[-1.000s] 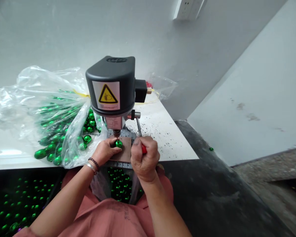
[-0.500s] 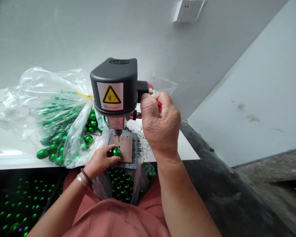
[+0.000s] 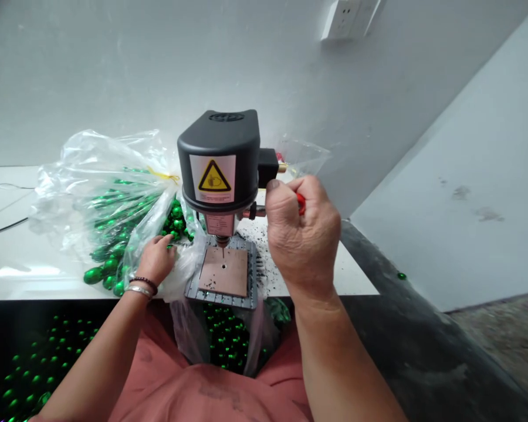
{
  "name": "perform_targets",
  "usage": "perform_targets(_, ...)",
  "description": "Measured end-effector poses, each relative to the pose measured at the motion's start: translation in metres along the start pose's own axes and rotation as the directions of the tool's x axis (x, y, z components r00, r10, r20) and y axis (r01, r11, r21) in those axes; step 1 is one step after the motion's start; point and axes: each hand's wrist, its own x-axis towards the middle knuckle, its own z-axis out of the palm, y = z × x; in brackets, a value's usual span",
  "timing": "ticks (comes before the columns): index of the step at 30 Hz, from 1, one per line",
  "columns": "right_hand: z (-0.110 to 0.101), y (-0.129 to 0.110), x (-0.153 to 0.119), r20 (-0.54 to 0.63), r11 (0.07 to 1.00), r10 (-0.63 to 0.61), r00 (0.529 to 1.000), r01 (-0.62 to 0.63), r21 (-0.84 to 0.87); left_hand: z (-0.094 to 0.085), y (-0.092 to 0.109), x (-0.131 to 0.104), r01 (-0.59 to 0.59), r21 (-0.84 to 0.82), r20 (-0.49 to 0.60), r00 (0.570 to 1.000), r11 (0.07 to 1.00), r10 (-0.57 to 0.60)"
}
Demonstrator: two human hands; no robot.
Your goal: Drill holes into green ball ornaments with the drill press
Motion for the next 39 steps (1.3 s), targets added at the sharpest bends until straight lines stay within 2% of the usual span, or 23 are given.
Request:
perform_targets(2, 0.000, 0.002, -0.001, 0.003, 1.000, -0.005, 1.000, 0.005, -0.003, 0.005, -0.010, 0.006, 0.015, 0.166, 0.057, 0.998, 0.986, -0.024)
perform_targets(4, 0.000, 0.003, -0.001, -0.003, 1.000, 0.000, 1.000, 0.000, -0.003, 0.009, -0.012, 0.003, -0.032, 0.255, 0.105, 0.994, 0.967, 0.006)
perform_targets(8, 0.000, 0.004, -0.003, -0.029, 1.000, -0.021, 0.999, 0.021, -0.009, 0.011, -0.003, -0.015, -0.155, 0.300, 0.180, 0.978, 0.941, 0.104)
perform_targets(11, 0.000, 0.005, -0.005, -0.021, 1.000, -0.026, 0.999, 0.026, -0.018, 0.015, 0.003, -0.020, -0.122, 0.305, 0.218, 0.974, 0.945, 0.055)
perform_targets(14, -0.001, 0.006, -0.007, -0.020, 0.999, -0.028, 0.999, 0.028, -0.018, 0.020, 0.001, -0.014, -0.071, 0.205, 0.220, 0.975, 0.976, 0.025)
perform_targets(16, -0.001, 0.007, -0.008, -0.023, 0.999, -0.027, 0.999, 0.026, -0.022, 0.020, -0.002, -0.009, -0.057, 0.029, 0.161, 0.986, 0.998, 0.052)
perform_targets(18, -0.001, 0.007, -0.008, -0.025, 0.999, -0.022, 0.999, 0.022, -0.030, 0.015, -0.003, -0.006, -0.025, -0.224, 0.053, 0.998, 0.974, 0.038)
perform_targets(20, -0.001, 0.007, -0.008, -0.024, 0.999, -0.024, 0.999, 0.024, -0.031, 0.006, -0.002, -0.009, 0.040, -0.522, -0.002, 0.999, 0.852, -0.048)
perform_targets(21, -0.001, 0.007, -0.008, -0.024, 0.999, -0.027, 0.999, 0.026, -0.030, 0.000, -0.001, -0.011, 0.084, -0.665, 0.014, 0.995, 0.742, -0.100)
perform_targets(23, -0.001, 0.007, -0.008, -0.028, 0.999, -0.035, 0.999, 0.034, -0.027, -0.011, 0.002, -0.018, 0.152, -0.880, 0.091, 0.984, 0.450, -0.154)
perform_targets(25, -0.001, 0.007, -0.009, -0.032, 0.999, -0.039, 0.999, 0.038, -0.031, -0.022, 0.005, -0.025, 0.174, -0.972, 0.152, 0.978, 0.158, -0.140)
perform_targets(26, -0.001, 0.007, -0.009, -0.032, 0.999, -0.040, 0.999, 0.038, -0.032, -0.027, 0.006, -0.028, 0.176, -0.984, 0.170, 0.978, 0.041, -0.121)
perform_targets(28, 0.000, 0.007, -0.010, -0.034, 0.999, -0.037, 0.999, 0.036, -0.029, -0.037, 0.012, -0.035, 0.201, -0.970, 0.213, 0.974, -0.133, -0.078)
perform_targets(31, 0.000, 0.006, -0.012, -0.043, 1.000, -0.025, 0.999, 0.025, -0.011, -0.045, 0.023, -0.042, 0.363, -0.892, 0.374, 0.927, -0.269, 0.012)
perform_targets(35, -0.001, 0.005, -0.013, -0.047, 1.000, -0.022, 0.999, 0.023, 0.009, -0.037, 0.040, -0.049, 0.624, -0.690, 0.615, 0.773, -0.367, 0.158)
perform_targets(39, -0.002, 0.006, -0.012, -0.045, 0.998, -0.056, 0.997, 0.057, 0.015, -0.023, 0.049, -0.052, 0.729, -0.525, 0.711, 0.659, -0.439, 0.244)
